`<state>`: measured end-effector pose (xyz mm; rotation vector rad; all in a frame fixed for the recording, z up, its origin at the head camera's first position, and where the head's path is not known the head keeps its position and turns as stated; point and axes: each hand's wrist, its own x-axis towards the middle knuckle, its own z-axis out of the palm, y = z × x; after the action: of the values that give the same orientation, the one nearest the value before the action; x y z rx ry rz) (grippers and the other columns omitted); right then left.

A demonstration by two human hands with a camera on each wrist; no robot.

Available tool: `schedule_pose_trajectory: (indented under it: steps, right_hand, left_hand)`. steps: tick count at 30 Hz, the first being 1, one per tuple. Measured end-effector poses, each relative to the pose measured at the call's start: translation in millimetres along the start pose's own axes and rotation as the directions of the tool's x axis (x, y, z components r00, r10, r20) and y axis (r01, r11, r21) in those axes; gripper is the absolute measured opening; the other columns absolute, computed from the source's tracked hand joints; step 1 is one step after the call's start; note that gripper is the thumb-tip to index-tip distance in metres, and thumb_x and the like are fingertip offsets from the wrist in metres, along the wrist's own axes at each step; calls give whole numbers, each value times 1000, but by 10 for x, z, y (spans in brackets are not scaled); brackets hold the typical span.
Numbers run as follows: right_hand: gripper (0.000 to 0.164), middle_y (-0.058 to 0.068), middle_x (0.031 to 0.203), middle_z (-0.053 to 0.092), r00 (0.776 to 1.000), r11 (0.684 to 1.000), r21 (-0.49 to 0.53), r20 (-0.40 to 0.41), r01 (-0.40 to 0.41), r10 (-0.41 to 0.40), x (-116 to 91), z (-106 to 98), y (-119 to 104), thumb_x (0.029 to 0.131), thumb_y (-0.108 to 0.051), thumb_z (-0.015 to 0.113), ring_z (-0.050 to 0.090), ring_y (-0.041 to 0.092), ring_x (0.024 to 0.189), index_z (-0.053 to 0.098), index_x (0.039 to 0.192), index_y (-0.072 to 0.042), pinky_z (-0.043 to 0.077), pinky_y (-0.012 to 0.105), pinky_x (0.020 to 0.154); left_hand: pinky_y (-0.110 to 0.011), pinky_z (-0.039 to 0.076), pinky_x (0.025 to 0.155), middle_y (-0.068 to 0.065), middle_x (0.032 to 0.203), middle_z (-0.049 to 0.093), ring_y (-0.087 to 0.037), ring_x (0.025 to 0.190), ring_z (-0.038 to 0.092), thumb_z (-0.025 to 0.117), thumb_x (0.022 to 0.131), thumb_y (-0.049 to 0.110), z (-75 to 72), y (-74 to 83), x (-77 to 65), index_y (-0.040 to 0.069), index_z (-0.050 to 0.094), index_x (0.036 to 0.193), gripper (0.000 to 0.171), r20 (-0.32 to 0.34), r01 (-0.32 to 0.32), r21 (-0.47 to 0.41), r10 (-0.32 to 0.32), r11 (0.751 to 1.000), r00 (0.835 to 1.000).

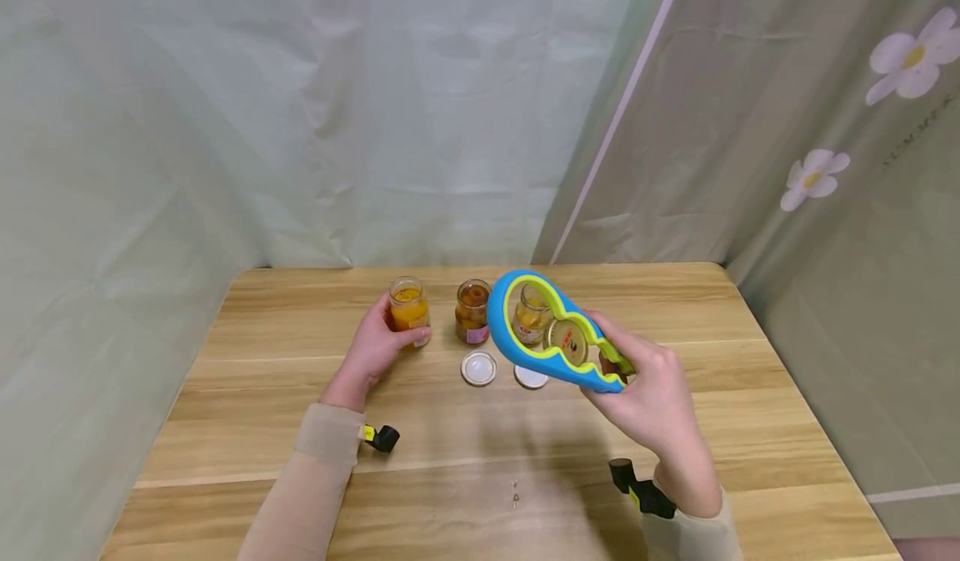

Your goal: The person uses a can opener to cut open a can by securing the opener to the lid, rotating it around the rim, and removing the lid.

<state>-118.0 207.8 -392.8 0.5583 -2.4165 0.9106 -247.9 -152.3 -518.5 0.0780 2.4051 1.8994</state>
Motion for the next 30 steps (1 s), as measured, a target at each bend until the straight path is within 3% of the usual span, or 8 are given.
schedule_pose_trajectory:
  steps: [6,14,17,21,23,25,27,30]
  right_hand:
    - [67,-8,77,63,1000,1000,-17,-2,5,-5,-8,-3,5,67,-11,80,49,8,57,64,131,-23,43,29,46]
    - [66,-11,77,61,1000,1000,-18,3,18,-18,12,5,-3,68,-12,80,49,6,57,64,131,-25,44,27,46]
    - [66,-11,72,58,1000,1000,-21,8,17,-16,22,7,-11,68,-12,81,48,6,56,64,131,-24,43,27,45]
    - [65,-11,68,55,1000,999,-30,11,26,-26,35,14,-21,68,-12,80,46,7,55,65,130,-22,41,28,45]
    - [64,-11,66,53,999,999,-31,10,37,-36,43,18,-21,68,-12,79,46,7,54,65,129,-22,41,28,44]
    - [63,-12,66,52,999,998,-31,12,49,-48,51,22,-20,68,-12,78,45,6,54,66,129,-23,40,27,44]
    - [63,-14,66,51,998,998,-30,18,60,-60,56,30,-23,69,-12,77,45,4,55,65,129,-26,40,25,44]
    - [64,-16,66,51,997,997,-26,28,79,-78,53,42,-32,68,-12,78,45,2,55,65,129,-28,40,24,44]
  left_hand:
    - [-53,31,113,-12,140,50,-29,127,45,85,77,9,16,15,2,13,40,143,80,17,13,14,-14,1000,1000]
    - [-53,21,117,-19,153,31,-33,138,31,85,78,11,-227,181,-24,23,5,159,115,82,-67,-115,77,991,994]
    - [-54,22,116,-19,153,29,-32,139,27,84,78,8,-361,299,-68,28,4,158,114,59,-122,-106,128,987,990]
    - [-57,25,114,-12,155,28,-30,140,26,81,81,7,-475,556,-193,27,9,158,107,-32,-220,-52,218,974,975]
    - [-59,24,113,-10,157,24,-28,141,23,77,86,9,-473,747,-305,22,11,158,99,-90,-277,25,279,960,956]
    - [-60,24,112,-10,158,21,-26,142,20,74,89,8,-425,944,-422,14,14,157,91,-146,-348,104,361,932,921]
    - [-62,23,109,-13,158,18,-25,141,19,70,90,3,-340,1131,-543,4,18,154,82,-186,-424,162,450,891,874]
    - [-62,25,104,-17,155,19,-25,140,21,66,88,-7,-165,1320,-672,-3,27,148,72,-218,-546,165,570,821,792]
